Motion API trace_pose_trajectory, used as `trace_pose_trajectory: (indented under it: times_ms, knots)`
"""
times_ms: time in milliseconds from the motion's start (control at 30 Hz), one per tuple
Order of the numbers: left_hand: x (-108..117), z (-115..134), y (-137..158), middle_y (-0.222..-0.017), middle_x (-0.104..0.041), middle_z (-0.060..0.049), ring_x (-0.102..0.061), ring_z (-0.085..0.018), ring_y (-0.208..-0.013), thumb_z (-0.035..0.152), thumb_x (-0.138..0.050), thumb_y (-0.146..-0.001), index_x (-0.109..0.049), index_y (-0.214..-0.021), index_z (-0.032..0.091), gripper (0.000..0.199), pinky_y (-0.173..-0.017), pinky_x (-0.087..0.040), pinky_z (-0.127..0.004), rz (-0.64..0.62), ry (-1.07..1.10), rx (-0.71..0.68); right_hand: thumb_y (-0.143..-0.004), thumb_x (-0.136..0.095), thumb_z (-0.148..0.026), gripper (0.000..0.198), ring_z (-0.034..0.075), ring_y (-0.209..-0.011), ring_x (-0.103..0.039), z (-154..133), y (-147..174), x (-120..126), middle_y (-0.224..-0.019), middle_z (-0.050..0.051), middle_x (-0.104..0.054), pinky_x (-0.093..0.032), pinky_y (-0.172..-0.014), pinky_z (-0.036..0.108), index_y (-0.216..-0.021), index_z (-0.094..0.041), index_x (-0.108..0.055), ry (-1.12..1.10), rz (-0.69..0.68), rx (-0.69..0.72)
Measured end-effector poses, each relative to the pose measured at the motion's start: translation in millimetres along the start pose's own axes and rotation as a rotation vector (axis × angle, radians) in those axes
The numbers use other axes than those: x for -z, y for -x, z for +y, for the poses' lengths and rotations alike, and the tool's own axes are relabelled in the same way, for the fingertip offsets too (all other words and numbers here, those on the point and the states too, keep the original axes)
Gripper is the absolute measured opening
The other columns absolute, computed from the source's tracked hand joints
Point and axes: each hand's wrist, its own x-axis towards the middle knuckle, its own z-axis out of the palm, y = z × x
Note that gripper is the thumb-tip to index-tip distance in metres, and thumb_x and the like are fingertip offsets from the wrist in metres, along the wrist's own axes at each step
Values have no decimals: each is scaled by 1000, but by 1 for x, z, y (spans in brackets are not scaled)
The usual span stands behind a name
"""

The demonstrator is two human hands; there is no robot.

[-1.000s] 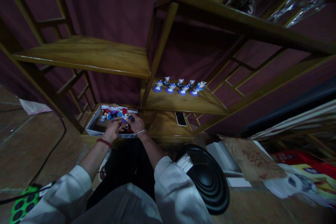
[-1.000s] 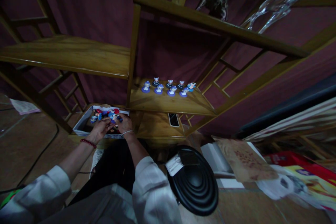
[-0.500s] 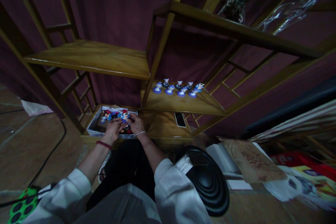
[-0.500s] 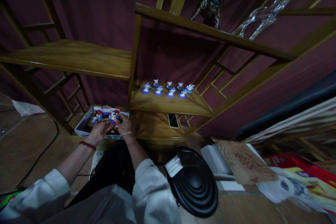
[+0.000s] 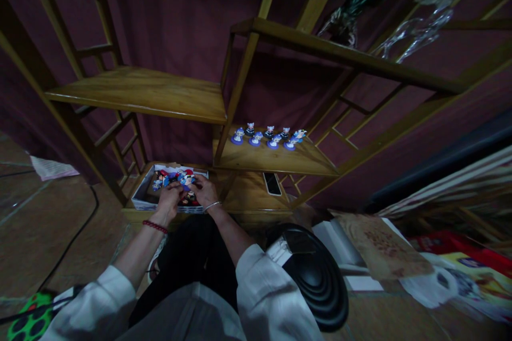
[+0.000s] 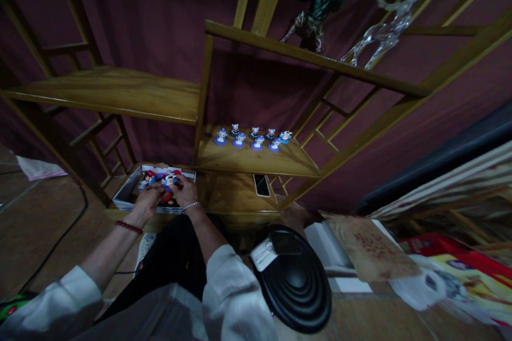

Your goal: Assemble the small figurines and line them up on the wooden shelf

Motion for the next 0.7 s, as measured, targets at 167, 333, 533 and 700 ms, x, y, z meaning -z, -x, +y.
trace_pose_trajectory:
  times_ms: [167,333,533,700]
  knots:
    - [-1,3,7,-56,-54,2,-54,-7,-49,-5,-51,-61,-51,-63,13,18,-52,-47,-19,-11,-26,-18,-71,-59,-24,27,13,-81,-62,-6,4,2,-89,-2,-65,-49,-76,24,-98,-23,-60,39,11,32]
    - [-3,5,17,-60,-58,2,-53,-7,-48,-5,-50,-59,-56,-73,14,25,-49,-45,-17,-33,-10,-55,-72,-59,-23,27,12,-83,-62,-10,8,6,-92,-2,-65,-48,-79,24,-99,-24,-59,62,10,76]
    - [-2,1,26,-57,-55,3,-52,-8,-48,-2,-52,-57,-58,-71,13,21,-50,-43,-19,-104,-35,-68,-72,-59,-23,27,13,-83,-62,-9,13,15,-91,0,-66,-48,-79,25,-99,-22,-60,29,-15,99]
    - [-1,-4,31,-59,-56,4,-53,-9,-54,4,-60,-52,-60,-78,14,28,-56,-41,-20,-150,-47,-103,-72,-60,-26,28,14,-84,-63,-7,15,23,-93,1,-66,-48,-79,28,-99,-22,-60,-7,-21,70]
